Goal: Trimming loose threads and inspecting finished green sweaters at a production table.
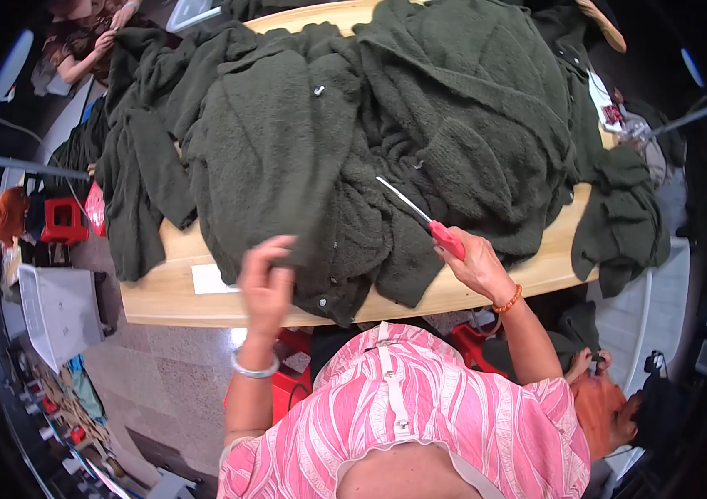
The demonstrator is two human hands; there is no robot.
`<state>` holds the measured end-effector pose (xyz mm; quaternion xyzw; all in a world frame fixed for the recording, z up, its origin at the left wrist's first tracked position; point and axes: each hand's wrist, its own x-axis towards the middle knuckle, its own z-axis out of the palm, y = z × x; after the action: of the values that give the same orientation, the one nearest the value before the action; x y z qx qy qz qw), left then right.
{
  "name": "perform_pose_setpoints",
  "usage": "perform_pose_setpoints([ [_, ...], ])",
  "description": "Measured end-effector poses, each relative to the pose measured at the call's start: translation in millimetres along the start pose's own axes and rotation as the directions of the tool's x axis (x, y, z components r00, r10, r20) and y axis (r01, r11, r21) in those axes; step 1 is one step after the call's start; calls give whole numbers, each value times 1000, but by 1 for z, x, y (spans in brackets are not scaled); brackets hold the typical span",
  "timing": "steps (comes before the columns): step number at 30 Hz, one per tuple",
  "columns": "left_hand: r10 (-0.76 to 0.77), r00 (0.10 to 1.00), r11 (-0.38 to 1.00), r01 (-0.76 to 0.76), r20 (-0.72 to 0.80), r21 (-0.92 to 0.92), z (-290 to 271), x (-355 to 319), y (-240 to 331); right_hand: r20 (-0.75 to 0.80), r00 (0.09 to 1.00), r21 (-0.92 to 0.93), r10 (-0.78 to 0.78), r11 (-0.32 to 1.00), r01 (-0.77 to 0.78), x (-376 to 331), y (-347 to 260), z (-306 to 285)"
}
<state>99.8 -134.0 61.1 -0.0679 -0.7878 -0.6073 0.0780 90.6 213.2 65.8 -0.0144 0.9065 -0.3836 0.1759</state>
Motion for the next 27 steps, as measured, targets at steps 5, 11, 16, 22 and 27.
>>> perform_pose_setpoints([
  [5, 168, 906, 946, -259, 389, 194, 54, -23, -2, -45, 999, -11, 9, 1000, -10, -1, 10, -1],
  [11, -403, 666, 913, 338, -627, -228, -44, 2, -93, -83, 997, 18, -8, 1000, 9, -2, 3, -3],
  [16, -681, 625, 732, 582, -381, -354, -95, 65, -143, -26, 1000, 7, 2, 1000, -2, 7, -17, -1],
  [22, -538, 740, 773, 242, -404, -586, -148, 131, -133, -72, 996, 15, -49, 999, 50, 11, -5, 0],
  [27, 95, 946, 962, -167, -310, -216, -60, 223, -5, -158, 987, 22, 9, 1000, -6, -11, 11, -6],
])
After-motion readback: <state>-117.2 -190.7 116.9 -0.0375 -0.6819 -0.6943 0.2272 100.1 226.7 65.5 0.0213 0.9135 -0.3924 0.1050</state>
